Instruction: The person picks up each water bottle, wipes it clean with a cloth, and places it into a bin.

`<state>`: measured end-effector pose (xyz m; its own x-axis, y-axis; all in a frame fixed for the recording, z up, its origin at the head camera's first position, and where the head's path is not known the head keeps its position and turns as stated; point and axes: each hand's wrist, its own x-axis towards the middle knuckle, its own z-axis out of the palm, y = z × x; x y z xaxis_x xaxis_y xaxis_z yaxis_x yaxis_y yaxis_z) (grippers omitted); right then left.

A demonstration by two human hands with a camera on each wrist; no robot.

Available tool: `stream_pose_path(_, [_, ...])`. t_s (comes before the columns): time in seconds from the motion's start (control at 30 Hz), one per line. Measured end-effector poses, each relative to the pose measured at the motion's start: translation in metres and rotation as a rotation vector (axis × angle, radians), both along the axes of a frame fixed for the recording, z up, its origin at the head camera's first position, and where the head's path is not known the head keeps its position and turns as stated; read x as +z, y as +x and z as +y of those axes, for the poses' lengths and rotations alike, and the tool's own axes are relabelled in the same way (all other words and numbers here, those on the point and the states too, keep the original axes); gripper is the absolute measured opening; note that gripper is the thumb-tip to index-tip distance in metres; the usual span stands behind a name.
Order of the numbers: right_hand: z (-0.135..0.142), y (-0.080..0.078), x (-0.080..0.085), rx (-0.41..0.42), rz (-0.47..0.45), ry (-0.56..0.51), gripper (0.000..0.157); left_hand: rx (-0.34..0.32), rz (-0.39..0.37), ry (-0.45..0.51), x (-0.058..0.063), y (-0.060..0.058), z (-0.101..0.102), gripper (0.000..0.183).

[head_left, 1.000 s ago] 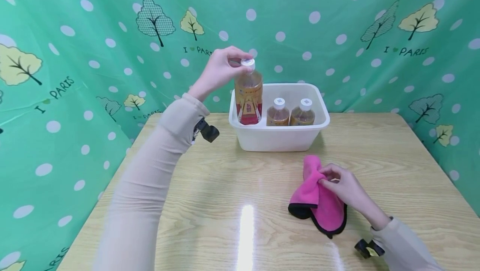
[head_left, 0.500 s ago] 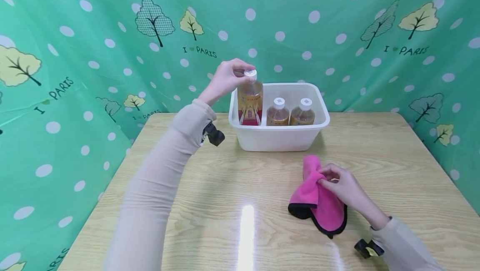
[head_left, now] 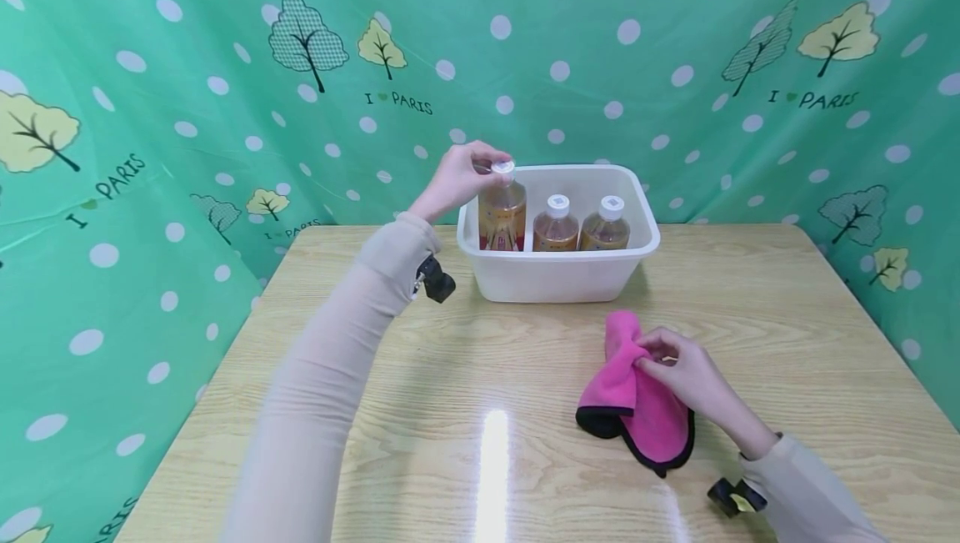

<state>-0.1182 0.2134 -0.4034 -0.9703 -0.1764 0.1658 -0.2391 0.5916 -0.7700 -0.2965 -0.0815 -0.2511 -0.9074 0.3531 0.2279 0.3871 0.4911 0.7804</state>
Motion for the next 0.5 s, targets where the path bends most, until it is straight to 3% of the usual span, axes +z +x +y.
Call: stream_pose_path(0.5, [-0.001,0.001,0.002,-0.002,-0.005,-0.004,0.017,0.007,-0.05,0.027,-0.03,-0.005,0.004,0.033])
